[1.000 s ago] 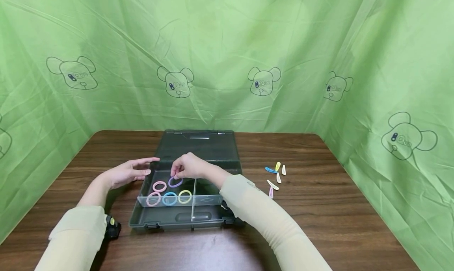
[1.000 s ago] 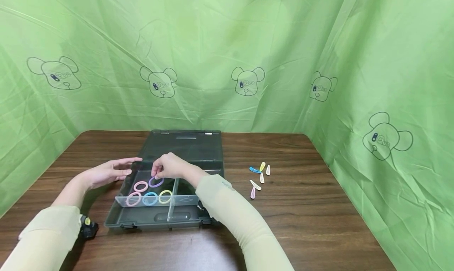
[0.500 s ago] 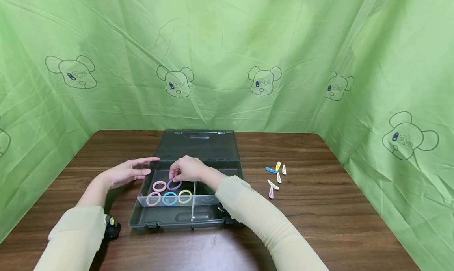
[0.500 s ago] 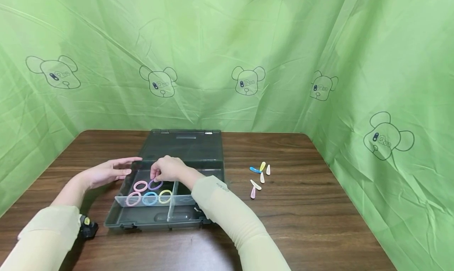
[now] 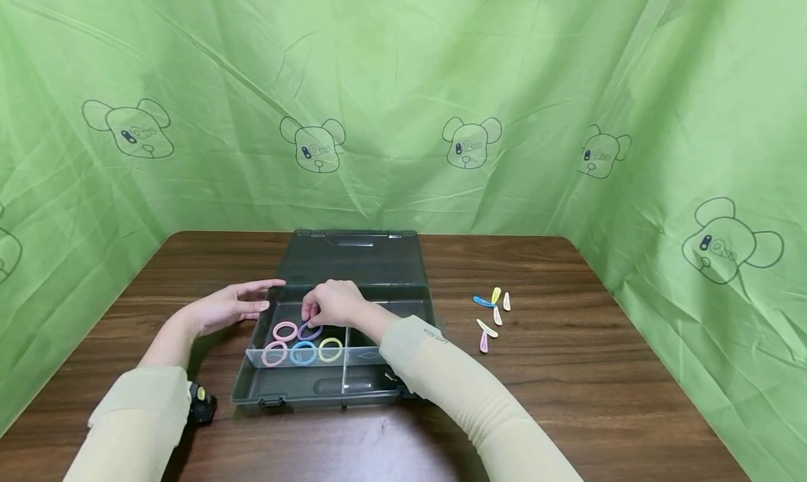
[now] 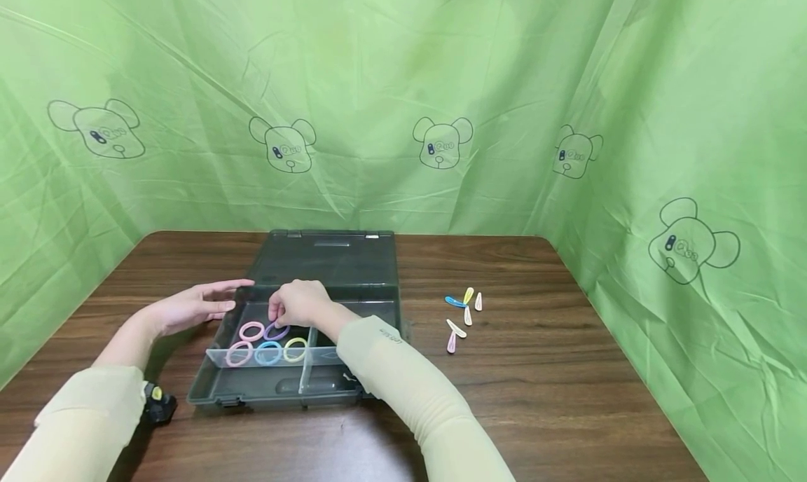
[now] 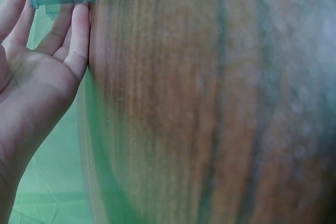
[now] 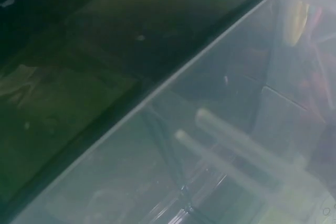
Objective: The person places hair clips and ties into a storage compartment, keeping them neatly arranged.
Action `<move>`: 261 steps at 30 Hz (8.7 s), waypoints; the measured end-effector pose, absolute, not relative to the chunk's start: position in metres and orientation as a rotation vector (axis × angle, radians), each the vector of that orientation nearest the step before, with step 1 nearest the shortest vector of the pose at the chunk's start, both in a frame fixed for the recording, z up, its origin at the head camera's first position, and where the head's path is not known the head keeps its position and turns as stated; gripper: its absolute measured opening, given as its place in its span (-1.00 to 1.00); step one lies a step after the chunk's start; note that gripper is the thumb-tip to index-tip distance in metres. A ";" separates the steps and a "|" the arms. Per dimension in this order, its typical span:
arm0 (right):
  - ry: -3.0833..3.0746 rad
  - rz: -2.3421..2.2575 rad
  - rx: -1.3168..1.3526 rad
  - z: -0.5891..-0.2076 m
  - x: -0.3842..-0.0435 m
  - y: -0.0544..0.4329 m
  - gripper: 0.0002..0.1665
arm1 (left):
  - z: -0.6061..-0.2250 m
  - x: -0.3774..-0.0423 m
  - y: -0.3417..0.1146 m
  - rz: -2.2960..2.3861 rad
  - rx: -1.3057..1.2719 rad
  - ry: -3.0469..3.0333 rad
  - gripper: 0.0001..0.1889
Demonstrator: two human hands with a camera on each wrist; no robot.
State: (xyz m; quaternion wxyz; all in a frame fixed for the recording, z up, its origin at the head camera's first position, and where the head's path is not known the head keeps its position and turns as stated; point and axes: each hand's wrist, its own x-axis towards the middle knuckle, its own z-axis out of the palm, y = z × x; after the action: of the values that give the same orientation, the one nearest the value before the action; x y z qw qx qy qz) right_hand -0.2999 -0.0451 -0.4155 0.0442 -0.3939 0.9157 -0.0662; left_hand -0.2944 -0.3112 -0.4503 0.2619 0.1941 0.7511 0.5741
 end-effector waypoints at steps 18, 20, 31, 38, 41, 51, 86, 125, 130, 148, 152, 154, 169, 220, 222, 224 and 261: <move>2.555 -0.509 -1.338 -0.405 -0.303 -0.032 -0.88 | -0.450 -0.293 -0.311 1.556 0.541 2.026 -0.42; 2.498 -0.571 -1.378 -0.400 -0.304 -0.029 -0.86 | -0.449 -0.294 -0.311 1.559 0.547 2.022 -0.42; 2.446 -0.618 -1.483 -0.371 -0.299 -0.005 -0.89 | -0.451 -0.295 -0.310 1.559 0.516 2.021 -0.42; 2.467 -0.630 -1.496 -0.360 -0.300 0.018 -0.89 | -0.451 -0.295 -0.310 1.548 0.542 2.033 -0.42; 2.472 -0.630 -1.500 -0.355 -0.300 0.029 -0.92 | -0.452 -0.295 -0.310 1.546 0.552 2.033 -0.42; 2.478 -0.663 -1.518 -0.345 -0.300 0.075 -0.91 | -0.451 -0.294 -0.310 1.554 0.550 2.037 -0.42; 2.981 -0.971 -1.194 -0.394 -0.262 0.249 -0.86 | -0.445 -0.285 -0.305 1.315 0.501 2.462 -0.45; 2.993 -0.592 -0.929 -0.433 -0.261 0.265 -0.86 | -0.441 -0.279 -0.301 1.404 0.478 2.356 -0.42; 3.000 -0.565 -0.927 -0.435 -0.263 0.266 -0.83 | -0.443 -0.279 -0.301 1.406 0.480 2.356 -0.43; 3.001 -0.576 -0.945 -0.434 -0.267 0.266 -0.83 | -0.442 -0.279 -0.300 1.413 0.468 2.352 -0.44; 2.979 -0.624 -0.947 -0.434 -0.267 0.267 -0.81 | -0.441 -0.280 -0.300 1.437 0.468 2.313 -0.42; 2.967 -0.640 -0.933 -0.434 -0.268 0.268 -0.82 | -0.440 -0.280 -0.299 1.449 0.469 2.296 -0.41; 2.914 -0.760 -0.846 -0.392 -0.272 0.259 -0.89 | -0.442 -0.281 -0.302 1.447 0.465 2.292 -0.42; 2.671 -0.812 -1.329 -0.334 -0.274 0.124 -0.90 | -0.443 -0.281 -0.301 1.422 0.455 2.320 -0.44; 2.657 -0.824 -1.335 -0.339 -0.274 0.119 -0.90 | -0.443 -0.281 -0.301 1.432 0.454 2.318 -0.44; 2.643 -0.845 -1.336 -0.344 -0.273 0.113 -0.90 | -0.444 -0.281 -0.301 1.439 0.450 2.316 -0.44; 2.520 -0.629 -1.318 -0.425 -0.274 0.064 -0.92 | -0.442 -0.280 -0.300 1.491 0.451 2.266 -0.40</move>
State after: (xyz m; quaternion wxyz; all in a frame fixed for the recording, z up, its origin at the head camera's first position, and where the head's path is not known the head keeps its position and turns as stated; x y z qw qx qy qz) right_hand -0.2741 0.0637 -0.4246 0.1140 -0.4495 0.8596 -0.2146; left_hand -0.2804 -0.2999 -0.4422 0.1947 0.1607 0.8082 0.5320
